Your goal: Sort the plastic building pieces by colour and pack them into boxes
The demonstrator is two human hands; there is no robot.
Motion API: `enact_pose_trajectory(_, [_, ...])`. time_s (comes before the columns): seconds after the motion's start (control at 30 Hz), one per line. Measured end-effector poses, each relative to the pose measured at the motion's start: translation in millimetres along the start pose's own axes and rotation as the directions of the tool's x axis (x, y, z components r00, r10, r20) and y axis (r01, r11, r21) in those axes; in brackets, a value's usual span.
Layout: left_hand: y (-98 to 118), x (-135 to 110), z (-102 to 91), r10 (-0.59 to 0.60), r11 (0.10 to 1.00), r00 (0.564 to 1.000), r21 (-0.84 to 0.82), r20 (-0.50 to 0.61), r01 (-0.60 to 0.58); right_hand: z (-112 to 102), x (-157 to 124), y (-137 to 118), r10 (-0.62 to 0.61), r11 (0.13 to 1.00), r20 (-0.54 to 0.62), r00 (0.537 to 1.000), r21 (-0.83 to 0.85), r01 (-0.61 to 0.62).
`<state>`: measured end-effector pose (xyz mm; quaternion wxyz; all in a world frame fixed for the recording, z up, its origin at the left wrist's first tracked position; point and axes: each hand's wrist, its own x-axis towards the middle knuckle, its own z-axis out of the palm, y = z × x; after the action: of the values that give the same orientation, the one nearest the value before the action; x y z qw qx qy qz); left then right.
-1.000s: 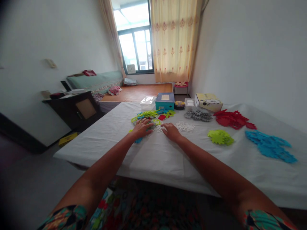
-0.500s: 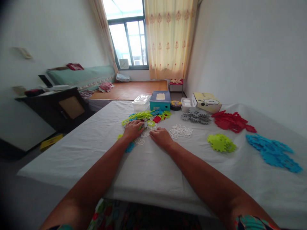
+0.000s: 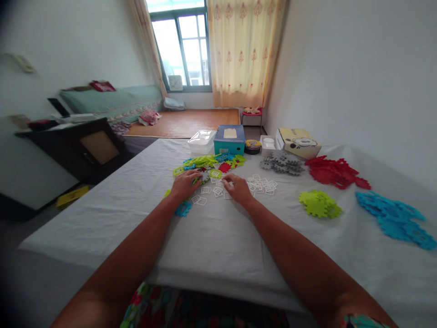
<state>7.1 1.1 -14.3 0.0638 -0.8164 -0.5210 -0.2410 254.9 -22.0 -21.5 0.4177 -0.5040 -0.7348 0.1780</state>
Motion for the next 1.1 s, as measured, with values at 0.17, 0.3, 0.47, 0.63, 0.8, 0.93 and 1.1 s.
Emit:
enact_pose_trajectory(0.17, [-2, 0, -2.0, 0.011, 1.0, 1.0, 0.0, -0.004, -0.011, -31, 7, 20, 0.117, 0.965, -0.08, 0.99, -0.228, -0.132])
enact_pose_trajectory(0.3, [0, 1, -3.1, 0.004, 1.0, 1.0, -0.002, 0.01, -0.004, -43, 6, 26, 0.057, 0.879, -0.083, 0.995, -0.468, -0.09])
enact_pose_trajectory(0.47, [1, 1, -4.9, -0.006, 1.0, 1.0, -0.007, 0.024, 0.006, -31, 0, 6, -0.077, 0.959, 0.422, 0.903, -0.217, 0.183])
enact_pose_trajectory(0.63, [1, 1, -5.2, 0.004, 1.0, 1.0, 0.002, 0.018, -0.004, -25, -5, -9, -0.075, 0.916, 0.483, 0.872, -0.312, 0.252])
enact_pose_trajectory(0.8, [-1, 1, -3.3, 0.013, 1.0, 1.0, 0.002, 0.016, -0.013, -40, 0, 1, 0.045, 0.841, 0.185, 0.982, -0.537, 0.063])
enact_pose_trajectory(0.93, [-1, 1, -2.3, 0.013, 1.0, 1.0, -0.001, 0.018, -0.013, -48, 5, 15, 0.053, 0.783, -0.046, 0.998, -0.618, -0.07])
enact_pose_trajectory(1.1, [1, 1, -3.1, 0.016, 1.0, 0.999, -0.009, 0.031, -0.016, -14, 2, 10, -0.097, 0.822, 0.206, 0.974, -0.535, 0.195])
